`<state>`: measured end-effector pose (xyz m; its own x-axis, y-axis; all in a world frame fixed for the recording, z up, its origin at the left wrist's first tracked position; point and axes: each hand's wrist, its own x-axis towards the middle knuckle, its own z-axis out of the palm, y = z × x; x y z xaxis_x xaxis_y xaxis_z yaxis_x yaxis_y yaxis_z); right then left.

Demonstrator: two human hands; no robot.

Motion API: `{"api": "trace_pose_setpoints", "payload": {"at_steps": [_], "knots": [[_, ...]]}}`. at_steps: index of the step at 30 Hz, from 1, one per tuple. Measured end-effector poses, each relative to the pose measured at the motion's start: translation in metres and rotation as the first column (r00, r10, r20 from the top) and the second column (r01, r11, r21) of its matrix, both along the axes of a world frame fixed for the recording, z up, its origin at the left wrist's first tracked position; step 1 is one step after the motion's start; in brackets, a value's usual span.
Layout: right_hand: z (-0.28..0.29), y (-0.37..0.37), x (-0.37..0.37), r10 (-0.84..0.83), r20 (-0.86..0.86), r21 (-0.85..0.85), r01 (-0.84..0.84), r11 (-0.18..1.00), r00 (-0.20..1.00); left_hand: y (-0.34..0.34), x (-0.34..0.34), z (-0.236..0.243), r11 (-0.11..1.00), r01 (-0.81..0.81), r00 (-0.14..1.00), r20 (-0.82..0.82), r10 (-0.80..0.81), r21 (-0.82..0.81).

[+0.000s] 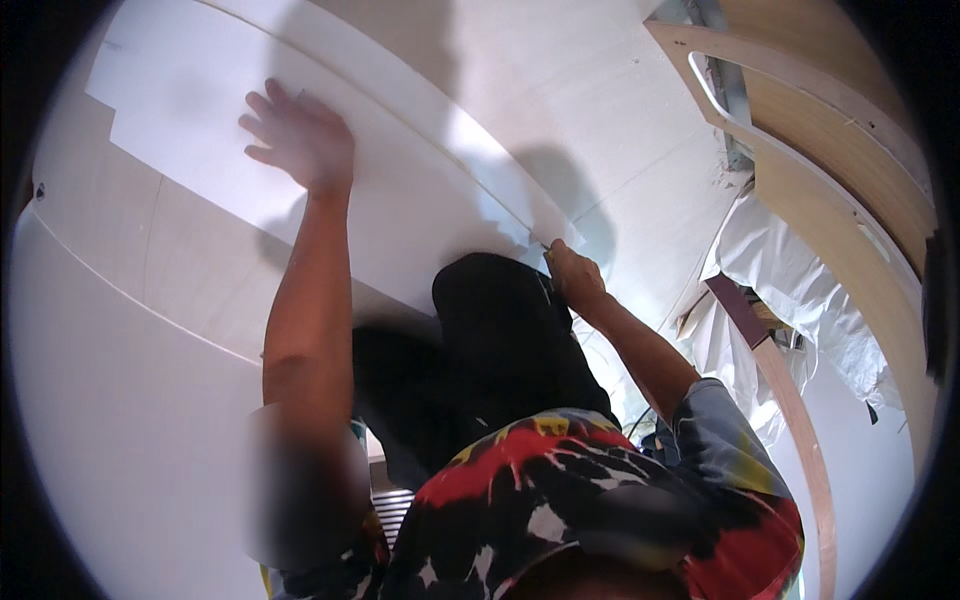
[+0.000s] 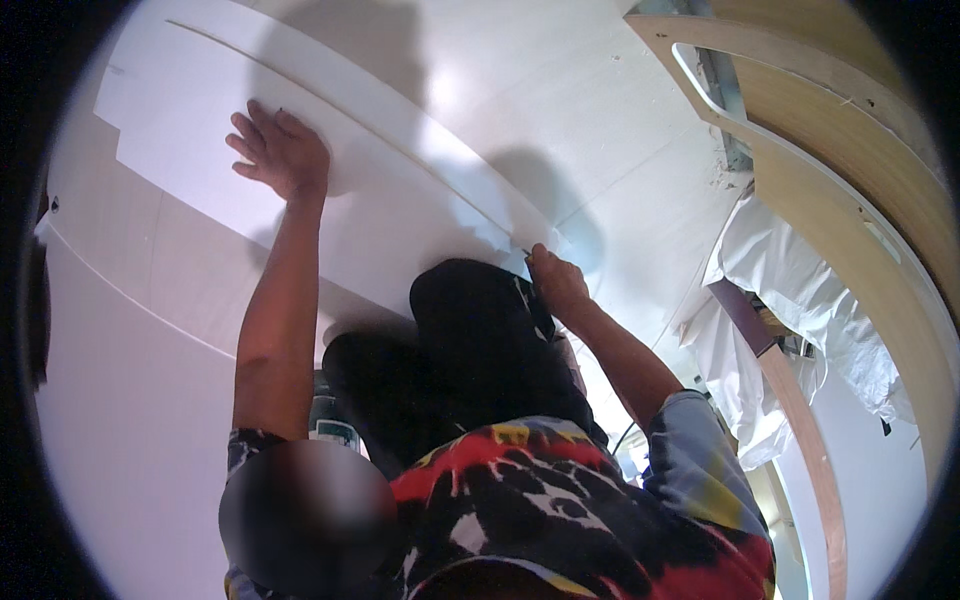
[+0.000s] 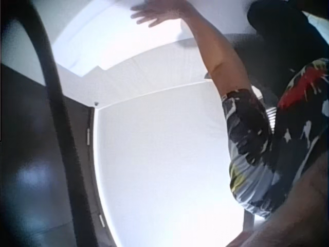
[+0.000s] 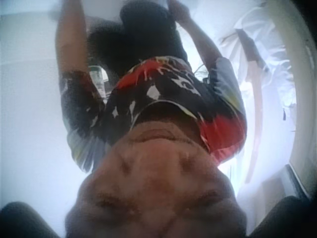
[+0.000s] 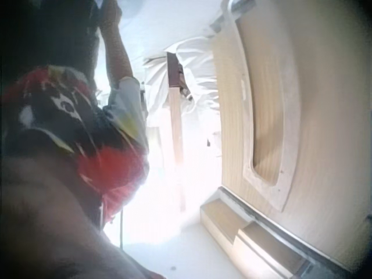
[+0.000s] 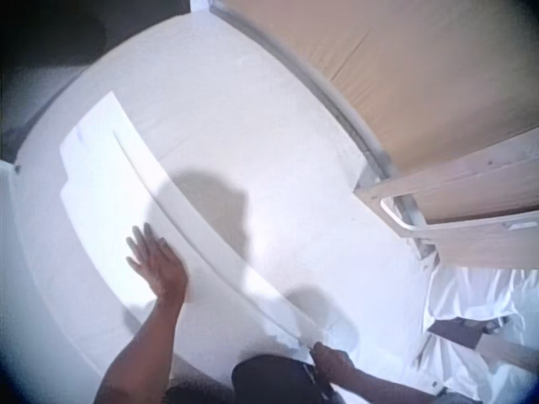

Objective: The person cuts a white panel on the floor using a utility knife, then sands the cut edge. They then place a wooden template over a sink cutout and trace its outline with the knife.

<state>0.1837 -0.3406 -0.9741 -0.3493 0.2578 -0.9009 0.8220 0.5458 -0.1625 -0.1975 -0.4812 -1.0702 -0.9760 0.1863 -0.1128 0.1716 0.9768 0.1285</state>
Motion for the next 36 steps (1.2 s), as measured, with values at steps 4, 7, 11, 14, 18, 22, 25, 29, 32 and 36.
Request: {"api": "trace_pose_setpoints", "payload": {"at_steps": [4,7,11,14,18,22,25,29,32,36], "knots": [[-0.005,0.003,0.045,0.002,-0.005,0.036,-0.002,0.999,1.0,0.01,-0.007,0.006,0.998,0.054,0.995,-0.081,-0.052,0.022],[0.007,0.007,0.031,-0.052,-0.064,0.058,0.055,0.997,0.997,0.001,0.005,0.003,0.997,0.071,0.988,-0.138,-0.066,0.031],[0.023,0.033,-0.065,-0.245,-0.262,0.103,0.28,0.955,0.934,0.001,-0.004,-0.012,0.993,0.032,0.99,-0.137,-0.016,0.112],[0.018,0.04,-0.143,-0.233,-0.363,0.089,0.282,0.955,0.902,0.008,-0.004,0.005,0.997,-0.013,0.999,-0.041,0.016,0.082],[-0.038,0.021,-0.305,-0.121,-0.69,0.018,0.184,0.983,0.714,0.006,-0.007,0.01,0.992,-0.034,0.999,0.007,0.033,0.12],[-0.071,0.005,-0.491,0.02,-0.849,0.054,0.05,0.997,0.528,0.009,-0.005,0.008,0.988,-0.056,0.996,0.082,0.045,0.142],[-0.071,-0.009,-0.586,0.088,-0.798,0.098,-0.017,0.995,0.596,0.006,-0.005,0.006,0.985,-0.081,0.99,0.123,0.063,0.151],[-0.074,-0.017,-0.642,0.16,-0.771,0.143,-0.077,0.987,0.616,0.004,-0.005,0.005,0.993,-0.073,0.982,0.18,0.054,0.098],[-0.081,-0.02,-0.656,0.204,-0.782,0.178,-0.102,0.979,0.589,0.004,-0.005,0.005,0.994,-0.072,0.976,0.211,0.053,0.085],[-0.069,-0.021,-0.666,0.244,-0.696,0.171,-0.174,0.97,0.676,0.003,-0.005,0.003,0.994,-0.072,0.978,0.199,0.056,0.078]]}}
